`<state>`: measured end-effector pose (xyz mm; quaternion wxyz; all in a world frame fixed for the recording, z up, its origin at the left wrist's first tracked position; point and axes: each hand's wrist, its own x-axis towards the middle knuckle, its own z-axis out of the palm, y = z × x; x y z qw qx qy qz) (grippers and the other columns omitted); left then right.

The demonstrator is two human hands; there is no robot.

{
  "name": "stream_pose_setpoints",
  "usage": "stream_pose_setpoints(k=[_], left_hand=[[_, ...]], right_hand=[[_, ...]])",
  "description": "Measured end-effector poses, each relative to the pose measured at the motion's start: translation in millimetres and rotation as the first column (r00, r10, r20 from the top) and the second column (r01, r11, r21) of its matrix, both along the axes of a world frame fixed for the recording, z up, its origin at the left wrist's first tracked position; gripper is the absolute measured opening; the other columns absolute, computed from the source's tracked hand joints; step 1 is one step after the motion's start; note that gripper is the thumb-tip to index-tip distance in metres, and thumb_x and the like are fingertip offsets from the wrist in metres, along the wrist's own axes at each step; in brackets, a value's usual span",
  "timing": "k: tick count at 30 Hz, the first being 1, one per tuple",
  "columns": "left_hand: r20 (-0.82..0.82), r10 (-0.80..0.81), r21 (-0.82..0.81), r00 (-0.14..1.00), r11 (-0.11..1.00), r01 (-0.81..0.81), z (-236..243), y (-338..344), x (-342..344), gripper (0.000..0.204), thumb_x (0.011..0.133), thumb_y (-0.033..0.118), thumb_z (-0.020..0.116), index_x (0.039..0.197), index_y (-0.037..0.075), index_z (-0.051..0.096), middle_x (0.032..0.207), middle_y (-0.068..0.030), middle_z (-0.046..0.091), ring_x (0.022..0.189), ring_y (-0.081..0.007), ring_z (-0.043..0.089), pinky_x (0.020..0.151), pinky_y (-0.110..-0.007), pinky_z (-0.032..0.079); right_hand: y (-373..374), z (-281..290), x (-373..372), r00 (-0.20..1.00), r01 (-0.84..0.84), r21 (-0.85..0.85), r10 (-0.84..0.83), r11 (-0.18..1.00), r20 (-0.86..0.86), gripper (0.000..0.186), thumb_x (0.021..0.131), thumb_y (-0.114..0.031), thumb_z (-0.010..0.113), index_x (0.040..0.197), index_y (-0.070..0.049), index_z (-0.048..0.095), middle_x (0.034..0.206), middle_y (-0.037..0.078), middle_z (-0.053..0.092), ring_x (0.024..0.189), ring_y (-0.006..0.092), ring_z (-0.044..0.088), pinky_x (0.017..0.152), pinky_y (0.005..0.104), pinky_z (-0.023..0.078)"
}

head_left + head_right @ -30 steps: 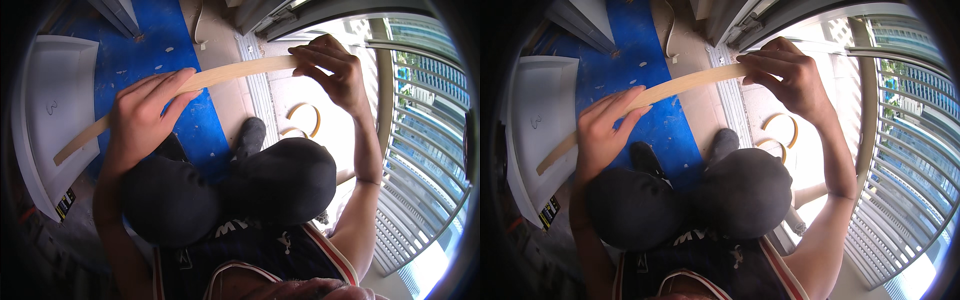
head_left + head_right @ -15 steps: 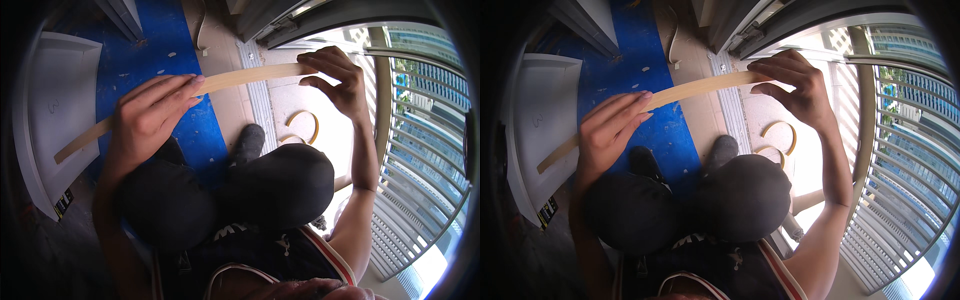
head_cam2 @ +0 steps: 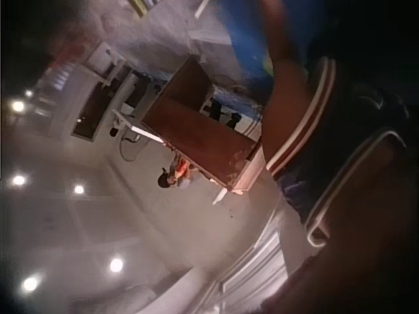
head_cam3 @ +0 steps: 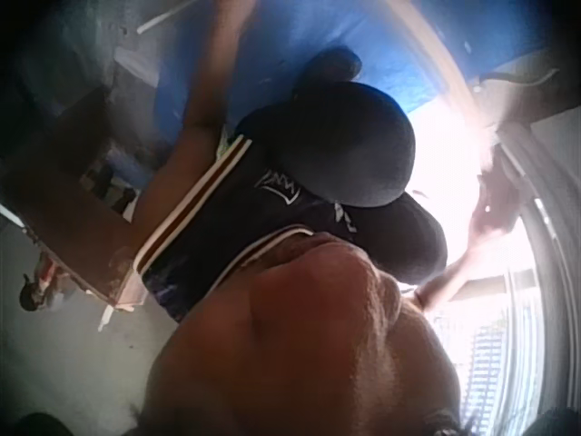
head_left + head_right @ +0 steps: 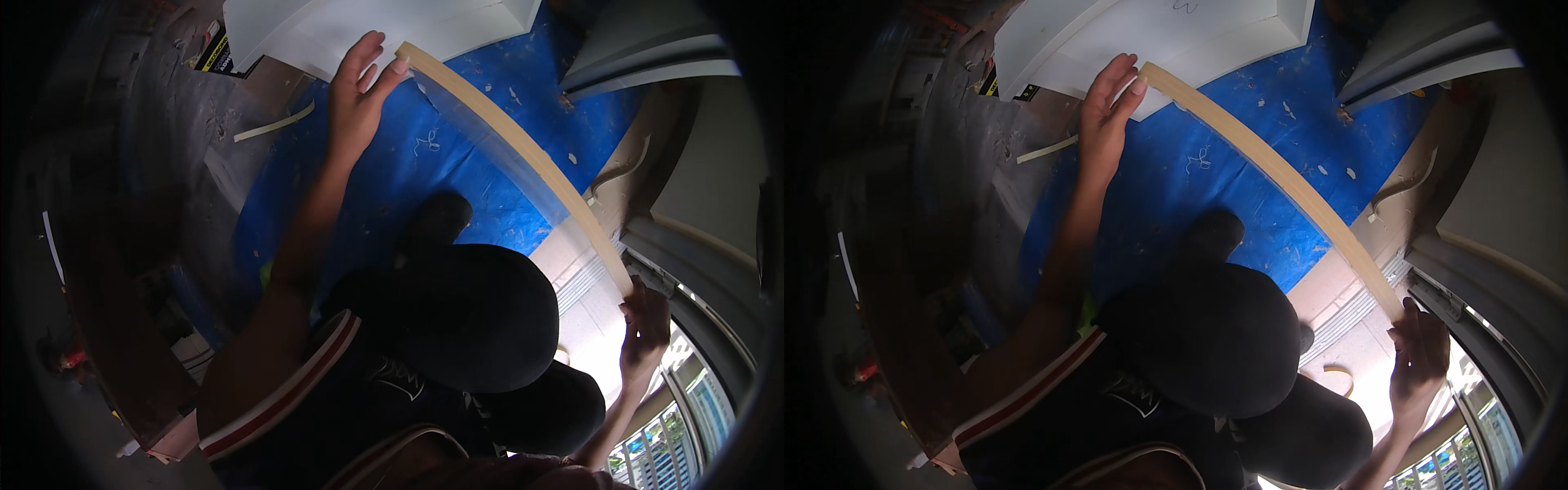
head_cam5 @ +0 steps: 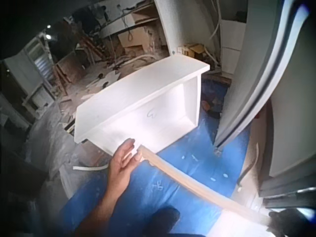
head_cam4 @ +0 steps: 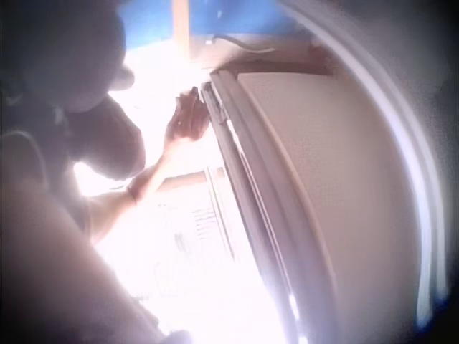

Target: The person applies a strip of adhesive edge banding to the side of a white furniture panel by hand, smoothing it down along the edge and folding it around a corner.

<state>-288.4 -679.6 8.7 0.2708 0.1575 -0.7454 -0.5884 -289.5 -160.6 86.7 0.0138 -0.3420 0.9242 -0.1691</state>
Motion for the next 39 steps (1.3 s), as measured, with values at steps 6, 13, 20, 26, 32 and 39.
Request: stream_pose_setpoints(k=[6,13,20,26,32,39], left_hand=[[-0.192,-0.100,0.123,0.976,0.985,0.125,-30,50,-28,0.071,0.094,0.032,0.088,0.145,-0.003,0.054,0.132,-0.0177,0.066,0.121,-0.0254,0.069,0.100,-0.038,0.060],[-0.271,0.055,0.107,0.961,0.994,-0.027,-25,54,-43,0.065,0.091,0.032,0.090,0.140,0.003,0.059,0.119,-0.0136,0.070,0.114,-0.0246,0.070,0.098,-0.040,0.059],[-0.271,-0.145,0.361,0.952,0.901,0.240,-33,29,-36,0.040,0.097,0.012,0.081,0.132,0.005,0.064,0.119,-0.0072,0.065,0.112,-0.0152,0.062,0.097,-0.033,0.054],[-0.360,-0.187,0.567,0.914,0.734,0.374,-34,23,-36,0.029,0.101,0.011,0.077,0.126,0.005,0.064,0.116,-0.0043,0.063,0.111,-0.0142,0.061,0.097,-0.030,0.051],[-0.403,-0.218,0.570,0.889,0.700,0.430,-39,21,-34,0.030,0.106,0.012,0.068,0.132,0.000,0.061,0.124,-0.0085,0.062,0.116,-0.0176,0.058,0.107,-0.035,0.043],[-0.465,-0.206,0.572,0.861,0.672,0.470,-44,17,-38,0.028,0.113,0.019,0.057,0.130,-0.001,0.063,0.122,-0.0104,0.065,0.118,-0.0188,0.060,0.106,-0.036,0.045]], right_hand=[[-39,3,-30,0.997,-0.041,-0.022,0.042,0.999,0.068,0.032,0.102,-0.003,0.069,0.133,0.000,0.075,0.114,0.018,0.080,0.106,0.0347,0.075,0.091,0.0470,0.062],[-85,9,-45,0.992,-0.100,0.033,0.097,0.994,0.080,0.034,0.103,-0.011,0.071,0.132,0.007,0.073,0.119,0.022,0.079,0.106,0.0385,0.074,0.090,0.0477,0.061],[-153,13,-59,0.978,-0.202,-0.032,0.204,0.979,0.048,0.036,0.084,0.000,0.085,0.118,0.008,0.076,0.116,0.021,0.080,0.096,0.0368,0.076,0.081,0.0426,0.064],[-207,14,-70,0.965,-0.261,-0.096,0.263,0.961,0.017,0.048,0.082,0.000,0.088,0.127,0.007,0.074,0.105,0.018,0.081,0.093,0.0332,0.077,0.078,0.0403,0.064],[-262,2,-76,0.957,-0.288,-0.165,0.277,0.943,-0.088,0.044,0.086,-0.003,0.087,0.127,0.009,0.074,0.100,0.020,0.080,0.087,0.0320,0.078,0.074,0.0409,0.063],[-289,1,-76,0.962,-0.259,-0.163,0.240,0.952,-0.129,0.038,0.088,0.000,0.085,0.123,0.009,0.075,0.096,0.020,0.080,0.085,0.0311,0.078,0.073,0.0394,0.063]])
